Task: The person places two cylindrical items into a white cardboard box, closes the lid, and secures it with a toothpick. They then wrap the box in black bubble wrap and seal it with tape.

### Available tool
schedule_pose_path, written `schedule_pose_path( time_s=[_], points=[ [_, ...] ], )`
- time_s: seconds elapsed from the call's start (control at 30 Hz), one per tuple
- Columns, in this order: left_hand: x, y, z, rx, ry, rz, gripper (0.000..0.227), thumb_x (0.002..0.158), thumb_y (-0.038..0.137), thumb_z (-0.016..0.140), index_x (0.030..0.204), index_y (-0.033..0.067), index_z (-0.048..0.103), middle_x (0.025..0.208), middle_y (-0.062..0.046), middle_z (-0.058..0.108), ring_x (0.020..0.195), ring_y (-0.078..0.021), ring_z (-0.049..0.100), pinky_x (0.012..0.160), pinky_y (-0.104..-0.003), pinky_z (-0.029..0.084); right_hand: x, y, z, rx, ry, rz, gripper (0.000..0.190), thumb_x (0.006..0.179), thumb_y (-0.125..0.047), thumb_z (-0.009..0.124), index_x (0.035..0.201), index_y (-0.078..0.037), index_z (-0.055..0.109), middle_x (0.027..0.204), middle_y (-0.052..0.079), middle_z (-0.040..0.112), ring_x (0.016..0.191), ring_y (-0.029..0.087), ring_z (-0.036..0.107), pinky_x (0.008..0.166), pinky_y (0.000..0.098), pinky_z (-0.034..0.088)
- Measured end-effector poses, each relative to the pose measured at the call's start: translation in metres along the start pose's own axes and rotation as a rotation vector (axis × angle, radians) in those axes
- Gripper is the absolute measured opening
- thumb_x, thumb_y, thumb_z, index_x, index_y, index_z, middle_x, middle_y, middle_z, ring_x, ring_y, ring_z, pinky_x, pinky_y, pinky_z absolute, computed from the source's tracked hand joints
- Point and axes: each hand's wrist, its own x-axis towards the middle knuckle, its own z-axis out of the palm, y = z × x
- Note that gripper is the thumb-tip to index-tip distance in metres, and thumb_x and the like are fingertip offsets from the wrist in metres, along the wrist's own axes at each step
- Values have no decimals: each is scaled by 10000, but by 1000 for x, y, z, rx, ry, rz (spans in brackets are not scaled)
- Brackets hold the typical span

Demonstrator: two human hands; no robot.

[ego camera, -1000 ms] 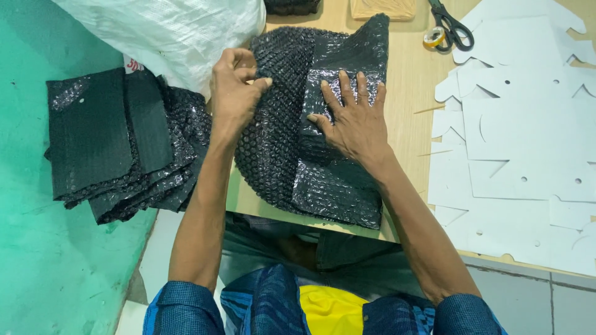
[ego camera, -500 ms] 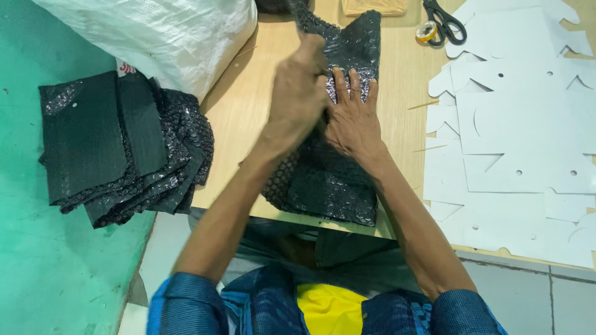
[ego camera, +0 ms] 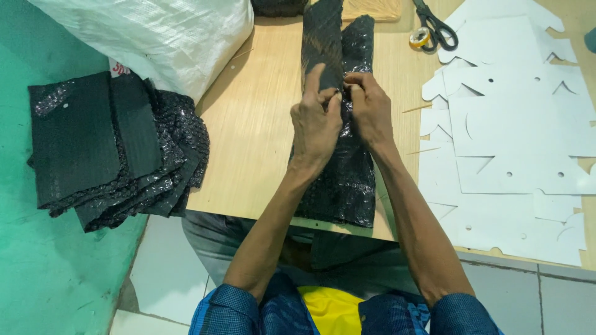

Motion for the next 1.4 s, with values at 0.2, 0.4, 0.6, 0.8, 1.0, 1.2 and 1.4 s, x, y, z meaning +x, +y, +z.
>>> schedule_pose_path(
  time_s=[0.2,0.4,0.6,0.8,1.0,1.2,1.4],
  points=[
    [-17,-18,25,138,-82,18,541,956,-32,543,1468,30,377,921,-293,755,917,-442,754,779,-523,585,24,8,2,-192,-9,191,577,908,-780,664,730,-232,694,651,-4,667,714,275,731,631,411,546],
    [-9,-16,-1,-210,-293,-120,510,928,-23,602,1421,86,537,1281,-310,658,1133,-460,670,847,-463,662,38,32,-1,-183,-44,142,302,966,-252,689,689,-153,620,520,6,570,512,129,553,449,308,394],
    [36,-47,-53,-312,-269,148,254,1040,65,596,1287,65,655,1412,-271,593,1356,-365,593,1123,-401,564,18,-52,-25,-54,-223,335,299,1105,-230,558,812,-175,531,697,-46,516,567,75,448,478,233,347],
    [27,-123,11,327,-564,331,624,1127,493,418,1638,215,191,1718,-59,202,1610,-341,133,1259,-686,5,27,-50,-29,96,-189,422,410,1135,-265,573,736,-212,495,630,-92,423,540,56,358,506,223,326],
    [19,-113,15,353,-397,303,516,1110,417,375,1530,133,470,1591,-93,480,1535,-318,302,1219,-664,121,-24,-94,-42,268,-73,374,774,890,-652,441,1249,6,636,1341,244,658,1292,357,646,1102,429,518],
    [19,-114,19,348,-412,267,563,1098,448,356,1530,103,467,1599,-117,459,1536,-330,266,1198,-689,85,-136,-119,-44,-51,-22,346,675,949,-342,678,1493,-105,356,1464,290,539,817,171,753,742,343,656],
    [28,-106,0,166,-693,80,963,968,676,586,1645,148,151,1743,-125,109,1595,-249,-68,1182,-620,-238,-147,-92,-41,98,-103,468,211,1004,-223,660,829,-128,592,771,12,584,684,110,535,565,238,442]
  ],
)
